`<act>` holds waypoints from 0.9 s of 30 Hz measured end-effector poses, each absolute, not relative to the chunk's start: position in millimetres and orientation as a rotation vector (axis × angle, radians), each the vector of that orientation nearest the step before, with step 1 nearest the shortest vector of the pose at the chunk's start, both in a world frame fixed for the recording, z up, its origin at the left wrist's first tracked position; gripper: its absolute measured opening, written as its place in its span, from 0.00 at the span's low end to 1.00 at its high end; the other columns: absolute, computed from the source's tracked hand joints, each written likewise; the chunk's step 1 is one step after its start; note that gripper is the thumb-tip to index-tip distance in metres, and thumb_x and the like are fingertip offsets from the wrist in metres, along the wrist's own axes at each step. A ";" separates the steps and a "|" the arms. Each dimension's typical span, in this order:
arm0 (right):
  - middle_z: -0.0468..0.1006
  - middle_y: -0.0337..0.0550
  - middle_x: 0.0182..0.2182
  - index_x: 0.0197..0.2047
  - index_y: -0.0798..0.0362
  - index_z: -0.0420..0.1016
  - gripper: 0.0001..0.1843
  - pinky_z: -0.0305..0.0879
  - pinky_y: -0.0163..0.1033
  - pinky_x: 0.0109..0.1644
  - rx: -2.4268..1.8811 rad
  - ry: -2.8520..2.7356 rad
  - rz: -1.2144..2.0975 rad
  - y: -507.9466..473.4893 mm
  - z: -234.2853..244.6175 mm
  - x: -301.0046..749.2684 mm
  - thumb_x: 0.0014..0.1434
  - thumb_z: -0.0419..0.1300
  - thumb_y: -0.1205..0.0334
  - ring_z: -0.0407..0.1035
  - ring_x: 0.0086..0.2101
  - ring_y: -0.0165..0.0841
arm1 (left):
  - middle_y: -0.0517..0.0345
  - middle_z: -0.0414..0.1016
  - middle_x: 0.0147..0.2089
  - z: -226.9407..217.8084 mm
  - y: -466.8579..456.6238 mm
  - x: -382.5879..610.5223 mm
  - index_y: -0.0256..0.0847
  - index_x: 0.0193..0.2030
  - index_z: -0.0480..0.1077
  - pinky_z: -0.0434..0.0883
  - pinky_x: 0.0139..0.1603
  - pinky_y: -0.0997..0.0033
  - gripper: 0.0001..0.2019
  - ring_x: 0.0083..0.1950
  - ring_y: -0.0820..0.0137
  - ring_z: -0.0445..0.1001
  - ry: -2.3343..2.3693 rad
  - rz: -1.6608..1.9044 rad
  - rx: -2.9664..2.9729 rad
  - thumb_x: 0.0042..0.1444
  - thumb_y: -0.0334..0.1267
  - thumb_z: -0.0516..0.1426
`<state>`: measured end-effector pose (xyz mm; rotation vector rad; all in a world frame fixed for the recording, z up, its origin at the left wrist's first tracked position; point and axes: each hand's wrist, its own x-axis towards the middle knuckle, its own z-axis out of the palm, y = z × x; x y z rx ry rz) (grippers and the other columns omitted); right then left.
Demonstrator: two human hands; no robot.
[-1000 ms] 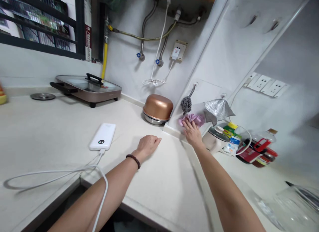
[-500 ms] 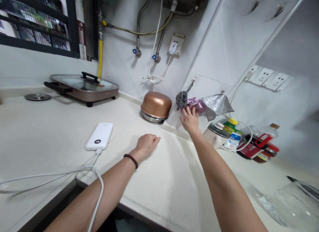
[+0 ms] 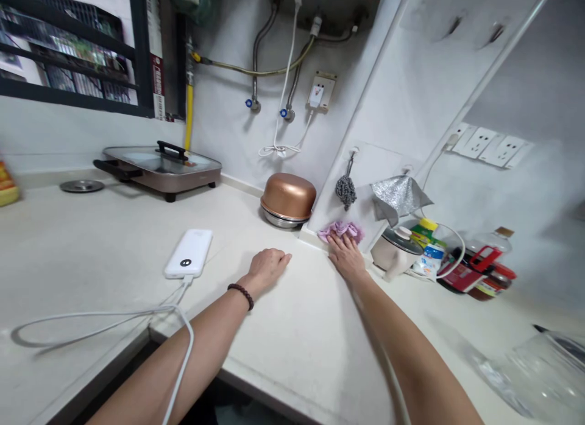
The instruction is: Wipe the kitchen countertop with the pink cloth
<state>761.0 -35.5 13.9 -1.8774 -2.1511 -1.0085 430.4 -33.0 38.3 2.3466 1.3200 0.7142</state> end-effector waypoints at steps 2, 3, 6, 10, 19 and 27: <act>0.54 0.39 0.71 0.72 0.48 0.54 0.33 0.47 0.59 0.69 -1.901 -2.088 -1.036 -48.1 14.5 784.6 0.65 0.51 0.56 0.44 0.68 0.50 | 0.51 0.78 0.30 39.6 -33.6 431.2 0.41 0.28 0.75 0.55 0.32 0.67 0.24 0.33 0.65 0.72 1.315 0.723 2.339 0.66 0.48 0.45; 0.53 0.41 0.71 0.72 0.49 0.53 0.34 0.47 0.59 0.68 -1.911 -2.040 -1.055 -53.5 17.8 796.5 0.65 0.50 0.56 0.44 0.68 0.51 | 0.51 0.77 0.30 40.0 -33.9 431.9 0.40 0.28 0.75 0.54 0.32 0.67 0.24 0.33 0.65 0.72 1.310 0.727 2.340 0.66 0.48 0.45; 0.46 0.50 0.73 0.73 0.56 0.49 0.36 0.45 0.60 0.69 -1.909 -1.880 -1.123 -60.3 40.2 825.8 0.66 0.48 0.54 0.42 0.69 0.52 | 0.50 0.77 0.30 40.4 -34.7 434.4 0.40 0.27 0.75 0.54 0.32 0.67 0.24 0.34 0.64 0.73 1.286 0.737 2.350 0.66 0.49 0.46; 0.45 0.59 0.72 0.74 0.63 0.42 0.40 0.41 0.64 0.69 -1.890 -1.694 -1.158 -49.6 76.3 837.5 0.67 0.46 0.49 0.40 0.69 0.54 | 0.51 0.77 0.29 39.1 -35.1 437.4 0.40 0.27 0.74 0.54 0.31 0.66 0.24 0.33 0.64 0.72 1.273 0.733 2.349 0.66 0.49 0.46; 0.42 0.57 0.73 0.74 0.60 0.44 0.40 0.49 0.61 0.66 -2.024 -1.703 -1.028 -67.0 17.5 810.7 0.65 0.48 0.48 0.41 0.67 0.56 | 0.51 0.78 0.31 37.5 -34.0 439.3 0.42 0.27 0.74 0.54 0.32 0.67 0.25 0.34 0.64 0.72 1.263 0.723 2.390 0.66 0.50 0.45; 0.57 0.56 0.69 0.70 0.62 0.56 0.35 0.46 0.56 0.69 -1.947 -2.045 -0.953 -61.0 -0.8 777.3 0.67 0.46 0.49 0.44 0.68 0.49 | 0.50 0.78 0.31 35.9 -34.9 439.8 0.41 0.28 0.75 0.55 0.33 0.67 0.25 0.34 0.64 0.73 1.224 0.779 2.366 0.66 0.50 0.45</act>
